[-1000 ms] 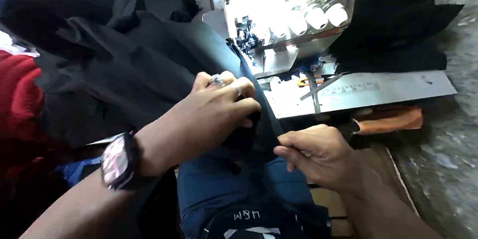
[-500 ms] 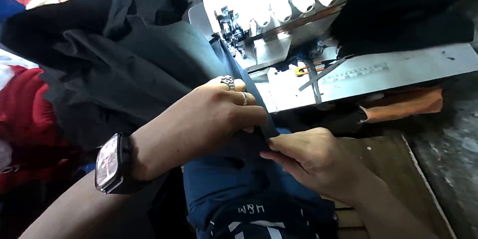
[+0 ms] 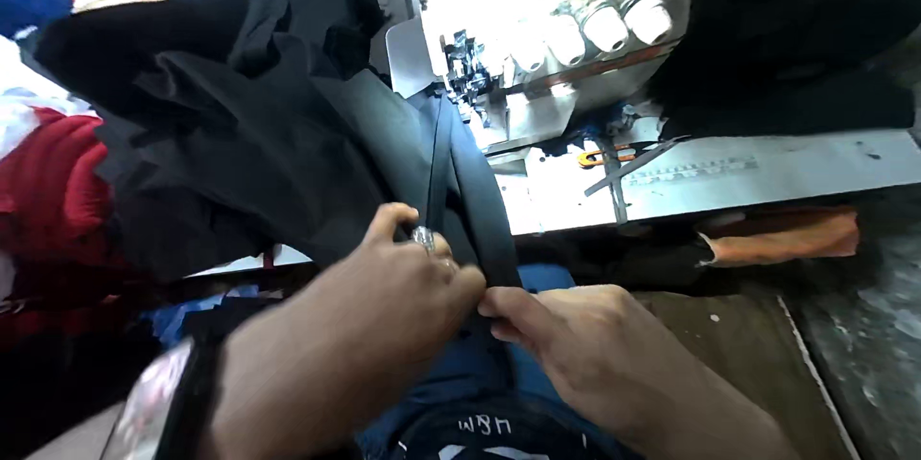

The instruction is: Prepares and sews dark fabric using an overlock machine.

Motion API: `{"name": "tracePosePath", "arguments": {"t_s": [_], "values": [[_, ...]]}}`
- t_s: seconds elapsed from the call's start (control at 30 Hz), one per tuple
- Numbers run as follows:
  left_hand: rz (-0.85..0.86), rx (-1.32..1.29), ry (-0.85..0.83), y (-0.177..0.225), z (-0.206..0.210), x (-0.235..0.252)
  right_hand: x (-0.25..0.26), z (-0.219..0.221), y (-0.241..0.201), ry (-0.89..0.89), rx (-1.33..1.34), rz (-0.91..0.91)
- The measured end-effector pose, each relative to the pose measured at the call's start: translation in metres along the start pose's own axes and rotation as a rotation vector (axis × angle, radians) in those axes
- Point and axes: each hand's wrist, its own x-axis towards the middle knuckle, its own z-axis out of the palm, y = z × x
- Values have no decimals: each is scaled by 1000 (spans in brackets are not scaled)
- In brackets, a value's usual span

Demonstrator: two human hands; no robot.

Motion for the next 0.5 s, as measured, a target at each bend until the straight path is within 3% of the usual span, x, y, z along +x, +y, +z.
{"name": "tracePosePath", "arguments": {"t_s": [0.13, 0.3, 0.4, 0.5], "values": [[-60, -123, 77, 5, 7, -19, 8, 9, 15, -24, 362, 2], [41, -273, 76, -17, -24, -16, 24, 15, 30, -6, 842, -25], [82, -342, 57, -20, -40, -16, 26, 22, 60, 201, 813, 153], [23, -510, 140, -49, -58, -42, 38, 32, 97, 478, 501, 353]]}}
